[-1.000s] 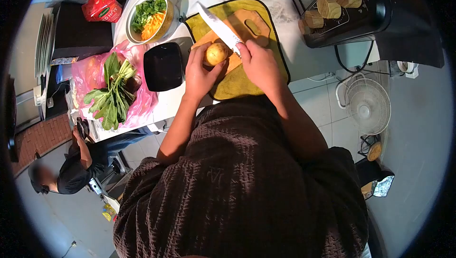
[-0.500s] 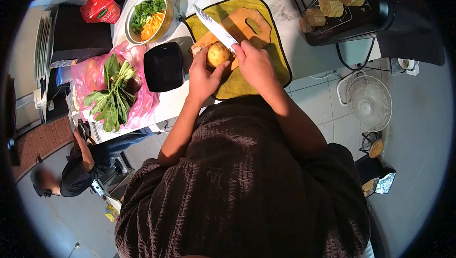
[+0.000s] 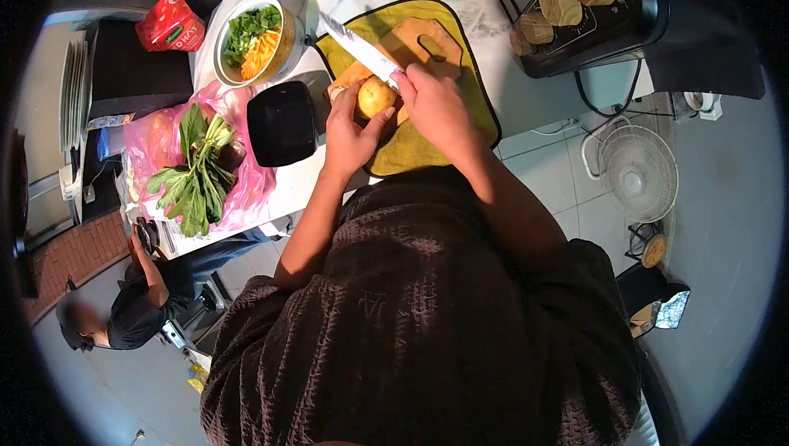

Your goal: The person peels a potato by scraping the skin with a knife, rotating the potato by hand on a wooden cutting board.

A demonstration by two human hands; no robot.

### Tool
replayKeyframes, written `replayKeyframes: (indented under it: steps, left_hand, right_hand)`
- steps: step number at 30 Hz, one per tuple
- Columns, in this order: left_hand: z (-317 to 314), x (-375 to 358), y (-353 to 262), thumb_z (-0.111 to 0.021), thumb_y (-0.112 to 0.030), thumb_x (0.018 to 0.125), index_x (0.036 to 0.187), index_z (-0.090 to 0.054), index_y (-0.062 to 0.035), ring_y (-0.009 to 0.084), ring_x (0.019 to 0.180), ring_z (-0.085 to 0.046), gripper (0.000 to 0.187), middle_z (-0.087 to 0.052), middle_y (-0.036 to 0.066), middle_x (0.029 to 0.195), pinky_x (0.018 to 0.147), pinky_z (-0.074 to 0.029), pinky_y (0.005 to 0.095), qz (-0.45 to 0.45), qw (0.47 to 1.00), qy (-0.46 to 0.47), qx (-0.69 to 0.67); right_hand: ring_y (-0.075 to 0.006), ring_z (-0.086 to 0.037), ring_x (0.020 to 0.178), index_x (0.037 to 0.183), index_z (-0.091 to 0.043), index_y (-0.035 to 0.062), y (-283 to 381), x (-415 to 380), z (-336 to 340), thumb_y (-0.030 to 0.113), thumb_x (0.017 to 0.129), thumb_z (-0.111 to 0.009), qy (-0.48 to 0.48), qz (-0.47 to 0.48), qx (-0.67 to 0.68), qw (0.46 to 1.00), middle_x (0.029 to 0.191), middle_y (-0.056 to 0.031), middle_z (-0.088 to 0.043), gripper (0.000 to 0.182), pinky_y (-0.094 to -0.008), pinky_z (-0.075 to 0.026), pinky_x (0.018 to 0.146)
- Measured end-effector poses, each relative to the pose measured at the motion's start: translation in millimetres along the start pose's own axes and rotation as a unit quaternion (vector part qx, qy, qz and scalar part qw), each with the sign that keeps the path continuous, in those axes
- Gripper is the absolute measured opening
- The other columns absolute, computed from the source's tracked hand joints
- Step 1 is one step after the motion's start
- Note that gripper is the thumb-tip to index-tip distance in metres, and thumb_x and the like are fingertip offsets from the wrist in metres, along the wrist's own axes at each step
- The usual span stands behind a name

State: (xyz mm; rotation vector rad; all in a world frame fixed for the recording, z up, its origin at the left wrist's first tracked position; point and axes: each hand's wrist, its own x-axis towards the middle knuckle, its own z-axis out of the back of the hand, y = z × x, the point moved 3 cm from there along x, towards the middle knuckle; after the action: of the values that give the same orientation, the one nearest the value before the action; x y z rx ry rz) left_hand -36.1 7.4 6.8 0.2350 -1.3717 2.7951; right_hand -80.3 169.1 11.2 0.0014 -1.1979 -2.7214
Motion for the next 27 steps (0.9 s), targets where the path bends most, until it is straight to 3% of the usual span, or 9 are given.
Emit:
replayKeyframes:
  steps: [8,10,13,14,16,21,23,25,27]
  left_hand:
    - [3,-4,-2,-0.079,-0.009,0.075,0.124,-0.053,0.0032,0.0418,0.108,-0.055,0.058,-0.055,0.022,0.116,0.094,-0.046,0.0432,-0.029,0.997,-0.059,0.046]
    - [5,-2,3,-0.083,-0.008,0.071,0.122,-0.055,0.0010,0.0405,0.111,-0.054,0.059,-0.052,0.022,0.121,0.098,-0.046,0.0436,-0.012,0.996,-0.078,0.047]
    - [1,-7,2,-0.082,-0.009,0.074,0.127,-0.051,-0.0005,0.0403,0.109,-0.053,0.062,-0.050,0.022,0.119,0.096,-0.046,0.0435,-0.018,0.996,-0.055,0.065]
    - [1,-10,2,-0.083,-0.011,0.074,0.129,-0.052,0.0005,0.0397,0.109,-0.052,0.063,-0.049,0.022,0.122,0.096,-0.046,0.0425,0.000,0.998,-0.041,0.047]
    - [-3,-12,7,-0.082,-0.014,0.076,0.132,-0.052,-0.0007,0.0391,0.109,-0.052,0.065,-0.049,0.022,0.124,0.097,-0.045,0.0418,-0.018,0.998,-0.047,0.035]
    - [-2,-20,3,-0.079,-0.024,0.082,0.142,-0.050,-0.0044,0.0380,0.109,-0.052,0.070,-0.049,0.023,0.128,0.100,-0.041,0.0410,-0.065,0.990,-0.050,0.116]
    - [-4,-21,12,-0.076,-0.028,0.084,0.144,-0.048,-0.0054,0.0367,0.110,-0.051,0.070,-0.052,0.023,0.122,0.102,-0.038,0.0415,-0.038,0.996,-0.008,0.075]
    - [-3,-20,7,-0.079,-0.025,0.083,0.143,-0.047,-0.0008,0.0342,0.109,-0.056,0.071,-0.057,0.022,0.119,0.098,-0.043,0.0406,-0.061,0.996,0.000,0.061]
    - [-6,-25,7,-0.078,-0.011,0.085,0.142,-0.042,0.0025,0.0253,0.109,-0.062,0.069,-0.061,0.020,0.120,0.093,-0.050,0.0357,0.082,0.985,-0.032,-0.147]
  right_hand:
    - [-0.0488,-0.060,0.078,0.086,-0.059,0.0054,-9,-9,12,0.035,0.099,-0.055,0.005,-0.056,-0.007,0.998,0.078,-0.0230,-0.064,0.033,-0.0564,-0.046,0.069]
    - [-0.0476,-0.057,0.073,0.089,-0.058,0.0019,-5,-11,20,0.035,0.101,-0.054,-0.002,-0.090,0.051,0.995,0.074,-0.0240,-0.060,0.035,-0.0491,-0.045,0.062]
    - [-0.0472,-0.057,0.072,0.089,-0.058,0.0013,-1,-11,20,0.033,0.101,-0.054,0.011,-0.085,0.050,0.995,0.074,-0.0243,-0.060,0.034,-0.0474,-0.044,0.061]
    - [-0.0472,-0.057,0.072,0.089,-0.058,0.0013,-1,-11,18,0.033,0.101,-0.054,0.012,-0.084,0.050,0.995,0.074,-0.0243,-0.060,0.034,-0.0474,-0.044,0.061]
    - [-0.0499,-0.058,0.084,0.090,-0.059,0.0045,-1,-13,12,0.036,0.100,-0.053,0.048,-0.099,0.054,0.992,0.086,-0.0239,-0.065,0.034,-0.0560,-0.046,0.073]
    - [-0.0502,-0.058,0.084,0.092,-0.059,0.0053,-4,-17,2,0.037,0.101,-0.051,0.066,-0.089,0.051,0.993,0.089,-0.0226,-0.066,0.034,-0.0560,-0.045,0.076]
    - [-0.0502,-0.057,0.085,0.092,-0.059,0.0057,-5,-18,2,0.038,0.101,-0.051,0.074,-0.085,0.053,0.992,0.089,-0.0223,-0.066,0.034,-0.0560,-0.045,0.077]
    - [-0.0499,-0.058,0.083,0.092,-0.059,0.0058,-5,-18,3,0.038,0.101,-0.051,0.065,-0.088,0.042,0.993,0.087,-0.0219,-0.066,0.034,-0.0558,-0.045,0.075]
    - [-0.0500,-0.058,0.082,0.092,-0.059,0.0058,0,-17,9,0.037,0.100,-0.052,0.066,-0.088,0.049,0.993,0.086,-0.0222,-0.066,0.033,-0.0560,-0.046,0.074]
